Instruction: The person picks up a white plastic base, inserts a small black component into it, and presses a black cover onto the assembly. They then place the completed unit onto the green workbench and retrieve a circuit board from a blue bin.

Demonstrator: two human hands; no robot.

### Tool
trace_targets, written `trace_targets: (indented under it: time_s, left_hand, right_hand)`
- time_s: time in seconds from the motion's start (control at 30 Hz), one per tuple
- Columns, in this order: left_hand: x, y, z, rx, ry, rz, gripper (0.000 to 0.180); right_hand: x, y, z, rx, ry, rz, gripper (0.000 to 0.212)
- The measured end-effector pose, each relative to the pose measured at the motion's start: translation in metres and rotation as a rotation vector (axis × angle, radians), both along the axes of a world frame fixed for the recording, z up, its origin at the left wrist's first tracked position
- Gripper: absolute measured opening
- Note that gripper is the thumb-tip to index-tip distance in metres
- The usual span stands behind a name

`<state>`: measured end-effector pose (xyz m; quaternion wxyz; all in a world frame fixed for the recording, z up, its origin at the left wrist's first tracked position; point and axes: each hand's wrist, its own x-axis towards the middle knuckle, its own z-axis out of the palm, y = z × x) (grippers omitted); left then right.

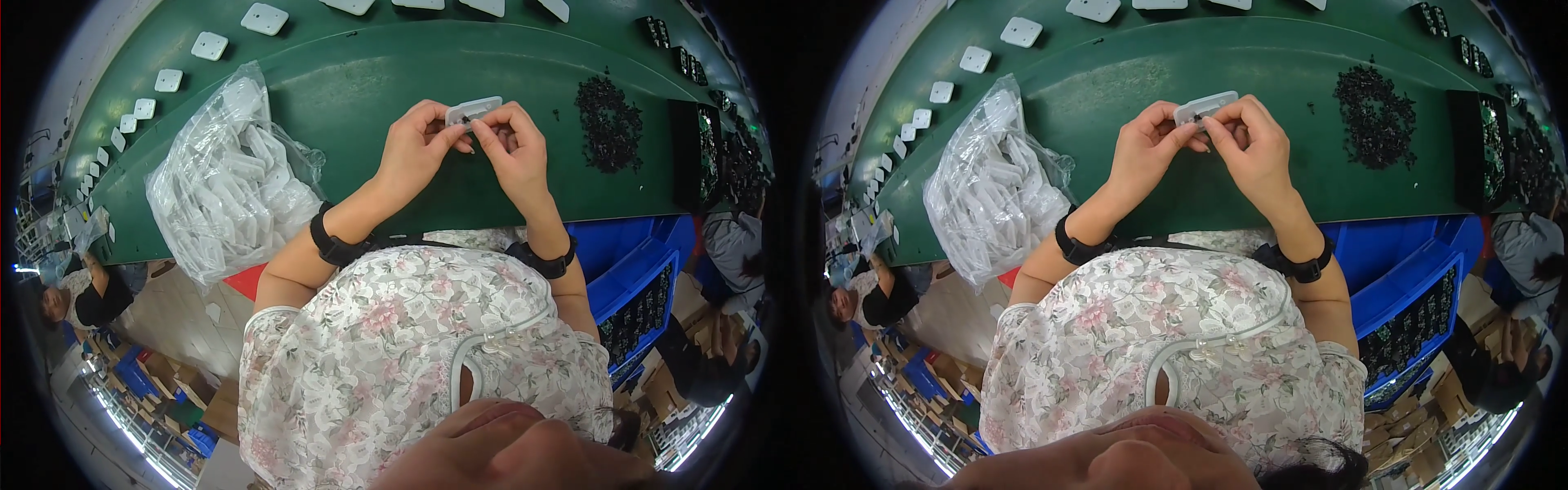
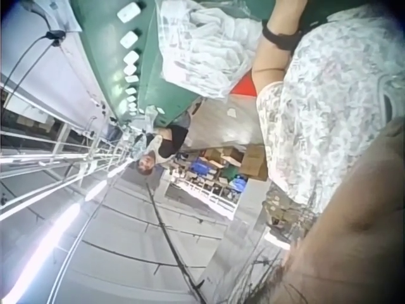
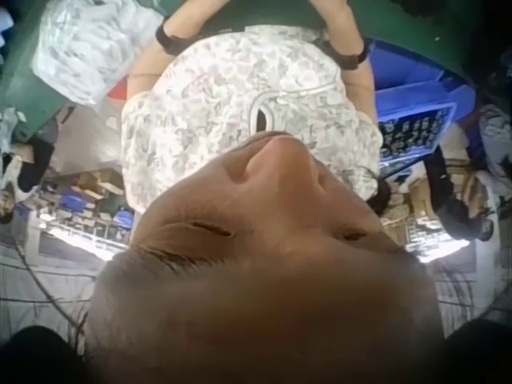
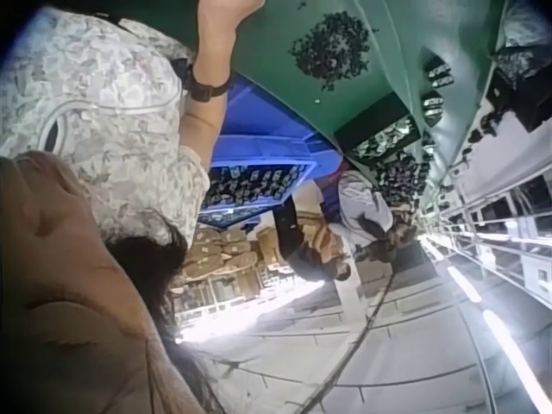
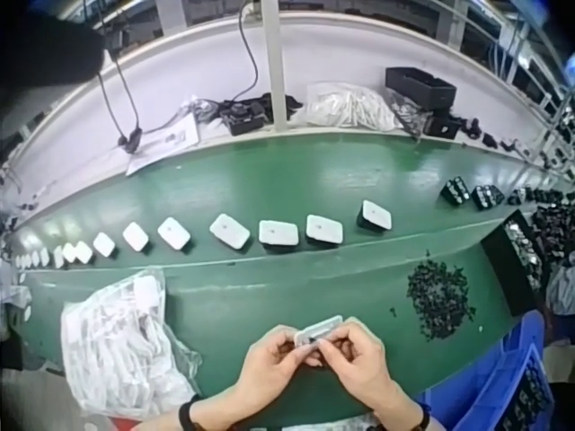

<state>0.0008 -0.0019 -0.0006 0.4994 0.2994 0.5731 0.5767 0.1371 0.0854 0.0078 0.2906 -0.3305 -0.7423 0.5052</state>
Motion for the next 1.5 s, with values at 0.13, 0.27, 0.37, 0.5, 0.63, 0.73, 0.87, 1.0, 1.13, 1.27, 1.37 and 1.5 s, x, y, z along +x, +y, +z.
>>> trace_targets:
  time_s: [0.13,0.27,0.37,0.5,0.63,0.73,0.87,1.0,1.13,1.27,1.37,1.5]
  left_hand:
    - [0.005,0.0,-0.004,0.189,0.108,0.096,0.006]
    - [0.005,-0.001,-0.002,0.268,0.34,0.088,0.005]
    - [0.006,-0.002,-0.001,0.314,0.399,0.066,0.005]
    - [0.007,-0.005,-0.001,0.272,0.332,0.032,0.003]
    - [0.004,-0.006,-0.003,0.176,0.031,0.059,0.005]
    - [0.005,-0.007,-0.001,0.149,-0.026,0.038,0.006]
    - [0.007,-0.007,-0.001,0.143,0.022,-0.018,0.008]
    - [0.005,-0.007,-0.003,0.108,0.037,-0.07,0.009]
    - [0.0,0.002,0.003,0.063,0.034,-0.154,0.01]
    - [-0.011,0.008,-0.005,0.007,-0.017,-0.015,0.017]
    - [-0.035,0.005,-0.02,-0.088,0.194,0.113,0.02]
    - [-0.054,0.01,-0.022,-0.125,0.515,0.096,0.017]
  right_hand:
    - [0.003,0.003,-0.003,-0.12,-0.047,0.053,0.007]
    - [0.005,0.004,-0.007,-0.312,0.063,0.092,0.007]
    - [0.006,0.002,-0.009,-0.338,0.111,0.081,0.007]
    - [0.001,-0.005,-0.013,-0.039,0.156,0.011,0.011]
    - [0.005,-0.004,-0.015,0.039,0.106,0.026,0.015]
    - [0.007,-0.003,0.0,0.059,0.188,-0.181,0.017]
    - [0.014,0.005,-0.002,-0.142,0.06,0.02,0.023]
    - [0.017,0.011,0.005,-0.345,-0.041,0.109,0.019]
    - [0.019,0.018,-0.014,-0.4,0.086,0.071,0.02]
    - [0.016,0.044,-0.002,-0.538,0.012,0.326,0.021]
    - [0.021,0.12,0.002,0.046,-0.052,0.012,0.024]
    - [0.063,0.299,-0.015,0.827,-0.569,-0.567,0.045]
